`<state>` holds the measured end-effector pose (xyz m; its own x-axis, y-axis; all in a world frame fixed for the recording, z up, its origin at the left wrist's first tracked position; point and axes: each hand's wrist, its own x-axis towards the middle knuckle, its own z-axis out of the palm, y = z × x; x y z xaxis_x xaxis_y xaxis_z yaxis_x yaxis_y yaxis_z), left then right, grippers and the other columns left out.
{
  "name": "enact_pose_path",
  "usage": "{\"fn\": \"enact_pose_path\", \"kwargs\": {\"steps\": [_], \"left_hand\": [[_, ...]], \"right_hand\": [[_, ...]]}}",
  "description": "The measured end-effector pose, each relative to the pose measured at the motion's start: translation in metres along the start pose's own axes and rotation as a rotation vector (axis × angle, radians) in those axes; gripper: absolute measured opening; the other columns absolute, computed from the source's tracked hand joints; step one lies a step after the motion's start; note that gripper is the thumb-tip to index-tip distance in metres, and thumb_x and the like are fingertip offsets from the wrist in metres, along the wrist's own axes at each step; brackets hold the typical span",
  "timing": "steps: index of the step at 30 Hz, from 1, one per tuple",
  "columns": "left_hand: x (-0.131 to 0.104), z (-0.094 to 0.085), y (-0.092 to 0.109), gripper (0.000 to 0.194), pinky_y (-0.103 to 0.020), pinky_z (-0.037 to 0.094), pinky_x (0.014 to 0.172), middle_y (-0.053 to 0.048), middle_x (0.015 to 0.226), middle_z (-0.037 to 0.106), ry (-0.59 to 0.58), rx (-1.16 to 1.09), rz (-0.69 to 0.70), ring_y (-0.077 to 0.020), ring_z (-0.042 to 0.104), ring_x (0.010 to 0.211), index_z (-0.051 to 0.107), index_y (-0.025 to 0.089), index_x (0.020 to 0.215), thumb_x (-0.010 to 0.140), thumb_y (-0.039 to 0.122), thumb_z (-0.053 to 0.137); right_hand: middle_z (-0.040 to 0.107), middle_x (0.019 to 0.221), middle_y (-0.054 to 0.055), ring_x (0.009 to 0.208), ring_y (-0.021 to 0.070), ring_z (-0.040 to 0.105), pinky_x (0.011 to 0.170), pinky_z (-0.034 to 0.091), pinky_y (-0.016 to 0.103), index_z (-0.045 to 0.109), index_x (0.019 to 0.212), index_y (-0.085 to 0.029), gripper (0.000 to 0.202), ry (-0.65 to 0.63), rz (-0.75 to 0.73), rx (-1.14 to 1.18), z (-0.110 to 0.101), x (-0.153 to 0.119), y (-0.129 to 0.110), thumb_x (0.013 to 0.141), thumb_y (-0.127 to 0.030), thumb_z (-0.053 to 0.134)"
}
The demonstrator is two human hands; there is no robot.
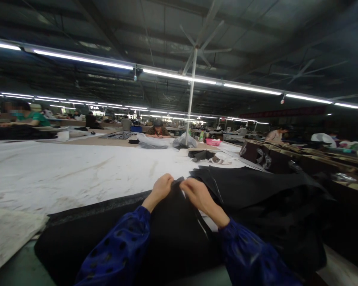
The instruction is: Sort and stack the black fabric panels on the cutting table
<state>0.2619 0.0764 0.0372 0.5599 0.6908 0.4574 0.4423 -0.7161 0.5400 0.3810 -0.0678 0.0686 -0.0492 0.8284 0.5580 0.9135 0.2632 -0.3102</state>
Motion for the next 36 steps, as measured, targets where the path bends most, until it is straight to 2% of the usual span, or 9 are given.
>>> {"fn": "enact_pose_path", "kwargs": {"steps": [2, 4, 14, 22, 26, 28, 30, 33, 36], "left_hand": [[0.0, 0.001, -0.002, 0.023, -0.027, 0.042, 0.076, -0.005, 0.084, 0.063, 0.012, 0.0, 0.014, -0.0173, 0.057, 0.082, 0.059, 0.018, 0.081, 0.089, 0.022, 0.038], [0.0, 0.001, -0.003, 0.022, -0.028, 0.042, 0.075, -0.004, 0.083, 0.063, 0.017, 0.001, 0.022, -0.0172, 0.057, 0.081, 0.059, 0.018, 0.081, 0.089, 0.022, 0.038], [-0.002, 0.001, -0.005, 0.019, -0.029, 0.041, 0.073, -0.004, 0.08, 0.061, 0.051, -0.054, 0.07, -0.0178, 0.055, 0.077, 0.058, 0.018, 0.08, 0.087, 0.021, 0.04], [-0.003, -0.004, 0.0, 0.018, -0.027, 0.045, 0.072, -0.004, 0.076, 0.066, 0.116, -0.223, 0.132, -0.0167, 0.06, 0.075, 0.064, 0.016, 0.074, 0.083, 0.02, 0.048], [-0.002, -0.019, 0.003, 0.035, -0.03, 0.049, 0.08, -0.008, 0.092, 0.069, 0.308, -0.331, 0.113, -0.0172, 0.062, 0.086, 0.064, 0.013, 0.095, 0.093, 0.029, 0.033], [-0.008, -0.023, 0.008, 0.033, -0.032, 0.048, 0.084, -0.009, 0.093, 0.068, 0.365, -0.331, 0.176, -0.0182, 0.061, 0.09, 0.064, 0.014, 0.092, 0.093, 0.03, 0.036], [-0.019, -0.023, 0.013, 0.023, -0.032, 0.048, 0.085, -0.007, 0.091, 0.069, 0.249, -0.238, 0.382, -0.0184, 0.06, 0.09, 0.066, 0.016, 0.086, 0.089, 0.027, 0.045], [-0.037, -0.016, 0.022, 0.02, -0.031, 0.047, 0.088, -0.004, 0.094, 0.071, -0.11, 0.04, 0.711, -0.0184, 0.06, 0.093, 0.068, 0.019, 0.085, 0.087, 0.017, 0.048], [-0.048, -0.007, 0.025, 0.022, -0.03, 0.046, 0.092, -0.001, 0.095, 0.071, -0.286, 0.204, 0.757, -0.0184, 0.06, 0.097, 0.067, 0.02, 0.085, 0.086, 0.011, 0.046]], "right_hand": [[0.062, 0.099, 0.007, 0.095, 0.0188, 0.055, 0.086, 0.042, 0.03, 0.064, 0.102, -0.018, 0.02, 0.036, -0.086, -0.167, -0.003, 0.019, 0.012, 0.093, -0.024, 0.047], [0.06, 0.105, 0.008, 0.101, 0.0192, 0.053, 0.091, 0.04, 0.032, 0.064, 0.107, -0.019, 0.022, -0.029, -0.151, -0.278, -0.003, 0.034, 0.021, 0.092, -0.02, 0.048], [0.063, 0.101, 0.007, 0.095, 0.0198, 0.056, 0.083, 0.042, 0.029, 0.07, 0.093, -0.019, 0.02, -0.215, -0.153, -0.359, -0.004, 0.057, 0.022, 0.083, -0.016, 0.053], [0.065, 0.085, 0.003, 0.079, 0.0148, 0.058, 0.07, 0.042, 0.022, 0.069, 0.088, -0.015, 0.022, -0.449, 0.113, -0.052, -0.008, 0.079, 0.026, 0.074, -0.015, 0.052], [0.062, 0.074, 0.001, 0.071, 0.0129, 0.055, 0.061, 0.041, 0.019, 0.069, 0.085, -0.013, 0.021, -0.531, 0.198, -0.003, -0.008, 0.094, 0.03, 0.071, -0.016, 0.053], [0.06, 0.07, 0.001, 0.068, 0.0128, 0.054, 0.059, 0.04, 0.019, 0.069, 0.081, -0.013, 0.019, -0.572, 0.246, 0.004, -0.007, 0.099, 0.031, 0.068, -0.016, 0.055], [0.059, 0.067, 0.0, 0.066, 0.0126, 0.053, 0.057, 0.04, 0.019, 0.069, 0.078, -0.014, 0.017, -0.602, 0.286, 0.011, -0.007, 0.102, 0.031, 0.066, -0.016, 0.057], [0.058, 0.062, -0.001, 0.064, 0.0128, 0.053, 0.055, 0.039, 0.02, 0.067, 0.068, -0.015, 0.01, -0.633, 0.335, 0.022, -0.003, 0.104, 0.029, 0.061, -0.014, 0.06], [0.056, 0.056, -0.001, 0.06, 0.0133, 0.052, 0.053, 0.039, 0.021, 0.063, 0.057, -0.015, 0.006, -0.631, 0.391, 0.046, 0.007, 0.103, 0.03, 0.057, -0.01, 0.06]]}}
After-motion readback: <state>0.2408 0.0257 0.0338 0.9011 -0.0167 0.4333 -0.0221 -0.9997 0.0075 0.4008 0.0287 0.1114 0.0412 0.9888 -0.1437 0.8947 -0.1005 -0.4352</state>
